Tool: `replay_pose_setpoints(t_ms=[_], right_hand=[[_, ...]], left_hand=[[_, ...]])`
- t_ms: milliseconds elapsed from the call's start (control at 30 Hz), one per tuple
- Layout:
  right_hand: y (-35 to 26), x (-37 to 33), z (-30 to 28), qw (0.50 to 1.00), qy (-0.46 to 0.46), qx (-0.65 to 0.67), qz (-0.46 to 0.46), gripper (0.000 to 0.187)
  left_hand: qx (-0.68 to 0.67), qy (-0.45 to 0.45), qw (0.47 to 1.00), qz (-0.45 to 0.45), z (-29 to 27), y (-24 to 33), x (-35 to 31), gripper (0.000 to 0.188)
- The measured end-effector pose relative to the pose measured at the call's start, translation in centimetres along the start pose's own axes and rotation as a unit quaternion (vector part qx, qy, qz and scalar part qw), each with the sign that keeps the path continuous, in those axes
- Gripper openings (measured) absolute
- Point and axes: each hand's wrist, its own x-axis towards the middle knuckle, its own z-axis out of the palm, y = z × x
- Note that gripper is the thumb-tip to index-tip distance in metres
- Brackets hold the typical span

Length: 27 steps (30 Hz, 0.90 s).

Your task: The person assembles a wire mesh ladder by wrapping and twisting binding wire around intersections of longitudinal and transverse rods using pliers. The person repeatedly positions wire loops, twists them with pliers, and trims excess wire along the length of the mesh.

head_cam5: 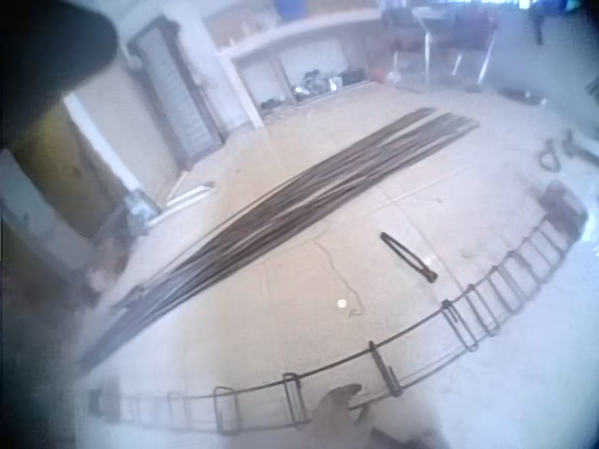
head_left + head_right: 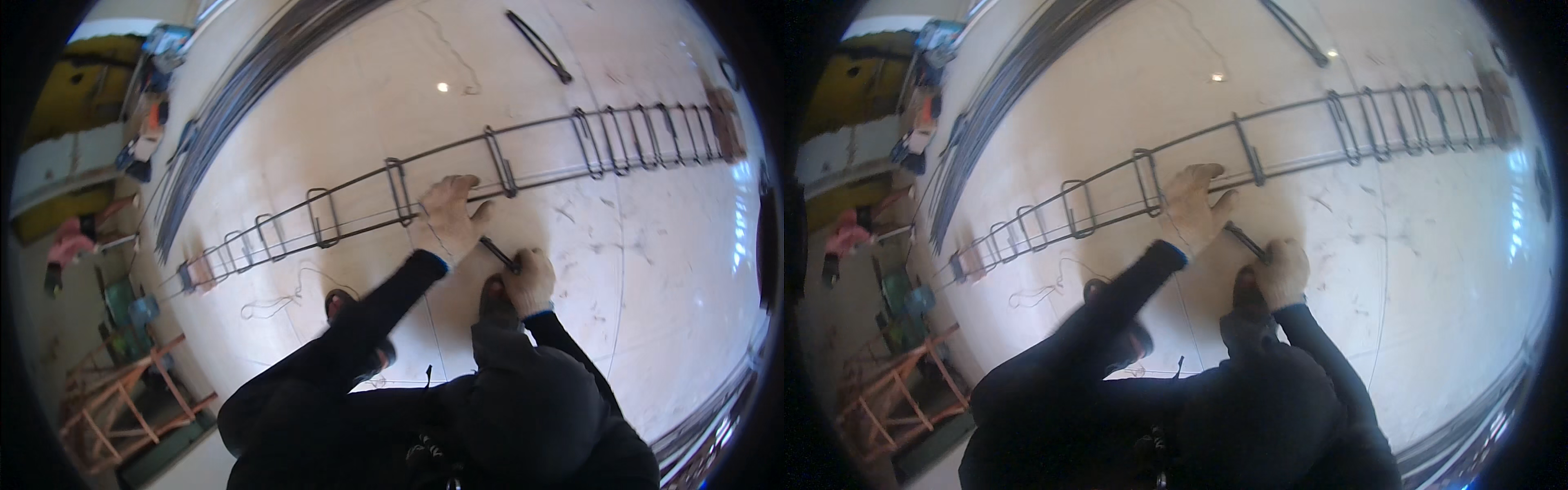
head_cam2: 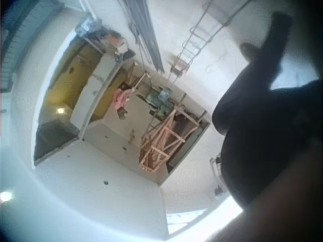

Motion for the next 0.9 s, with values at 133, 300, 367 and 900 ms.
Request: replay_pose_setpoints(t_ms=[133, 300, 367, 900], right_hand=[[2.7, 0.1, 0.4, 0.995, 0.051, 0.079, -0.045, 0.011], [1.5, 0.6, -1.8, 0.991, -0.061, 0.115, 0.030, 0.010], [0.8, 0.9, -2.6, 0.978, -0.131, 0.124, 0.101, 0.012], [3.4, 3.4, -5.4, 0.932, -0.027, 0.352, 0.076, 0.026]], left_hand=[[0.027, 0.266, 0.963, 0.015, 0.6, -1.8, -0.2, 0.048], [0.156, 0.305, 0.939, -0.029, -5.9, -10.4, 2.0, 0.035], [0.164, 0.223, 0.960, -0.031, -6.7, -11.3, 2.3, 0.031], [0.237, 0.242, 0.940, -0.041, -3.8, -12.6, 3.9, 0.033]])
